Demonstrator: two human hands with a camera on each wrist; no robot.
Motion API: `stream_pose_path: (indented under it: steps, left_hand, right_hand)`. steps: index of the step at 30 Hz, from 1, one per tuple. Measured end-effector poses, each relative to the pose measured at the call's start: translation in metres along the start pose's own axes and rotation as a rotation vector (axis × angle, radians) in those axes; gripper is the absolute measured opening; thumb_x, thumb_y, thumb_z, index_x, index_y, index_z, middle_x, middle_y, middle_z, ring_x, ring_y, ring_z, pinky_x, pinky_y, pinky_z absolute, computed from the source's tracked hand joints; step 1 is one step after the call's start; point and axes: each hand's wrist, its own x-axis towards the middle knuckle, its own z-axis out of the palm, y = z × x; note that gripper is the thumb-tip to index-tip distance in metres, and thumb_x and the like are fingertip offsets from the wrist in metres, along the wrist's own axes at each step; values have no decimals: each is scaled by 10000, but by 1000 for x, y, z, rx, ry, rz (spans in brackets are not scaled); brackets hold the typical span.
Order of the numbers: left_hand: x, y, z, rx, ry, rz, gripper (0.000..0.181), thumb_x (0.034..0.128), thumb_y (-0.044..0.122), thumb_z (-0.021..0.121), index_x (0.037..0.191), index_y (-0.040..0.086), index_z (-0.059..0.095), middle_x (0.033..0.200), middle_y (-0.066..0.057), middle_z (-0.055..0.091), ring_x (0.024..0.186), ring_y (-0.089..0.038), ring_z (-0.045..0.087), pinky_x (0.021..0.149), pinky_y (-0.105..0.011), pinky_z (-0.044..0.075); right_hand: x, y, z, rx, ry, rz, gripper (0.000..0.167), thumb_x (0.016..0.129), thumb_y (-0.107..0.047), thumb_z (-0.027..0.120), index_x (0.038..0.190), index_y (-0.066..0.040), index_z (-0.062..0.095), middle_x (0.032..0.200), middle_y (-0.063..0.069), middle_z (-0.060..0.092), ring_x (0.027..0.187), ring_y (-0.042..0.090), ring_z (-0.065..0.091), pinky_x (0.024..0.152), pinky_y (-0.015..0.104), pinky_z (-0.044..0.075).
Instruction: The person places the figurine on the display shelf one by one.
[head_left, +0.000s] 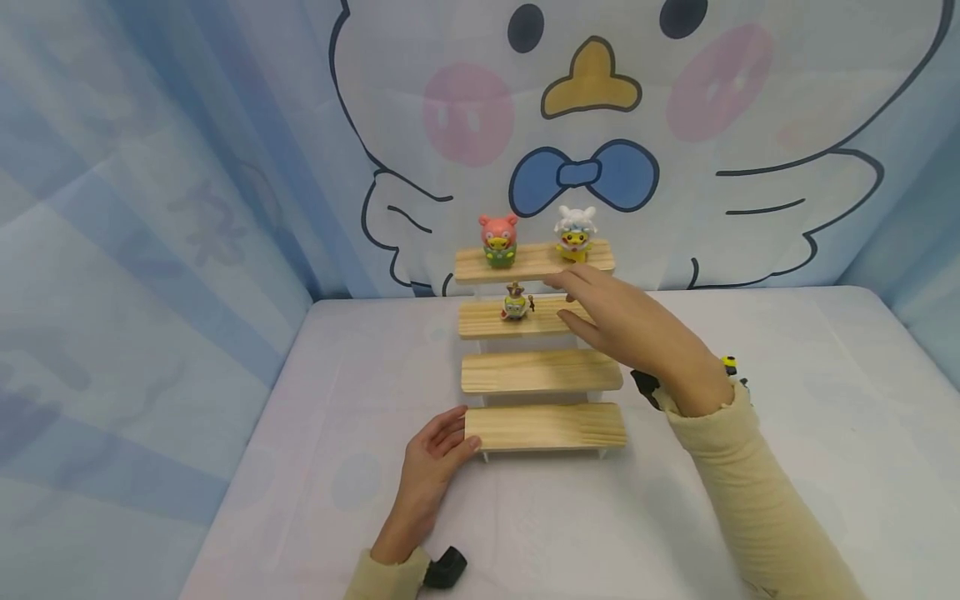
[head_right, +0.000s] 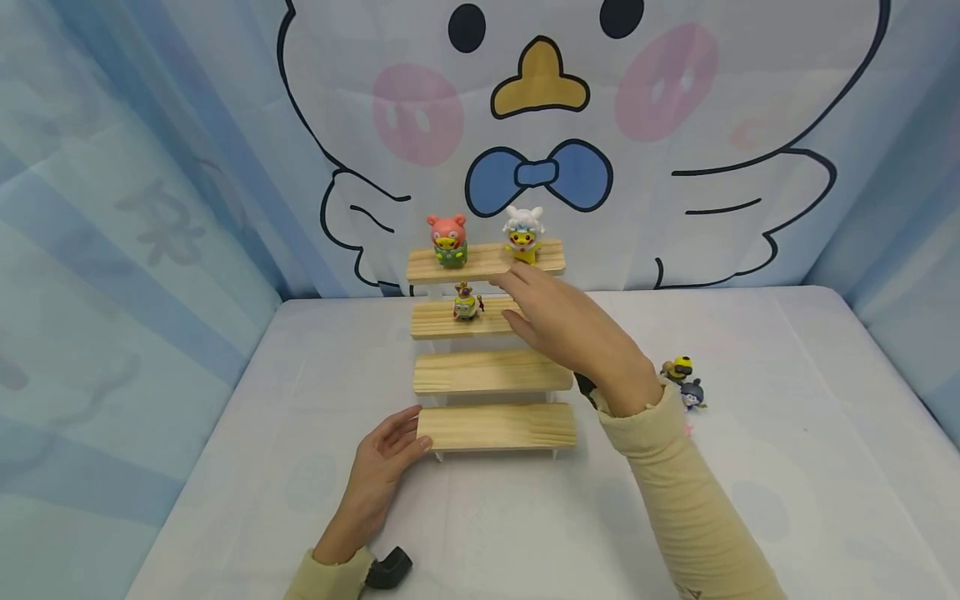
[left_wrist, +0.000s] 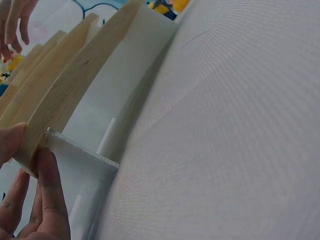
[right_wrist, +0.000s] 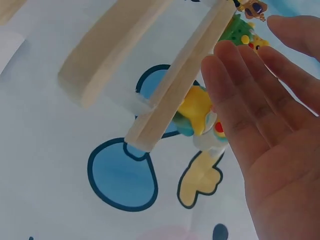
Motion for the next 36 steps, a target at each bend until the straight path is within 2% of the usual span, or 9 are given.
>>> stream_pose_path:
  steps: [8, 15, 19, 25, 32, 36]
  left_hand:
    - [0, 1, 0, 5, 9, -3, 568, 835, 29, 781, 1356, -9, 558, 1256, -188, 605, 997, -131, 650, 841, -197, 548]
    - [0, 0, 1, 9, 8, 1, 566, 841, 37, 779, 1359, -6, 554, 1268, -202, 598, 1017, -143, 648, 848, -202, 549]
    - [0, 0, 0, 15, 1, 2, 565, 845, 46, 779, 1361, -4, 552, 1272, -205, 594, 1022, -146, 646, 848, -201, 547]
    - [0, 0, 0, 8, -6, 8, 564, 847, 39, 774, 1362, -9, 548, 1272, -206, 596, 1021, -145, 648, 851, -200, 546]
    - [0, 0, 0, 3, 0, 5, 563, 842, 32, 777, 1356, -12, 554, 1258, -195, 605, 1010, -139, 651, 845, -202, 548]
    - [0, 0, 0, -2, 1, 4, 559, 840, 20, 774, 1354, -12, 556, 1255, -195, 604, 1002, -140, 650, 846, -204, 549]
  right_hand:
    - [-12, 9, 2, -45, 48, -30, 405, 947, -84, 665, 1328, -17, 547, 1297, 130, 582, 1119, 269, 604, 929, 436, 531]
    - [-20, 15, 3, -62, 43, -14, 397, 936, -78, 680, 1311, -19, 564, 1295, 119, 592, 1092, 259, 618, 910, 432, 544]
    - [-27, 20, 3, -59, 30, -17, 366, 934, -67, 680, 1280, -14, 576, 1249, 125, 607, 1049, 255, 630, 888, 436, 551]
    - [-38, 27, 2, -70, 12, 24, 343, 927, -65, 687, 1253, -21, 588, 1128, 105, 625, 919, 211, 612, 812, 411, 564]
    - [-48, 33, 1, -71, -37, 107, 363, 928, -78, 693, 1267, -21, 580, 1167, 109, 613, 1004, 246, 624, 868, 446, 560]
    - [-52, 36, 2, -67, -51, 119, 328, 927, -64, 687, 1239, -32, 594, 1186, 112, 611, 1022, 253, 622, 876, 455, 554]
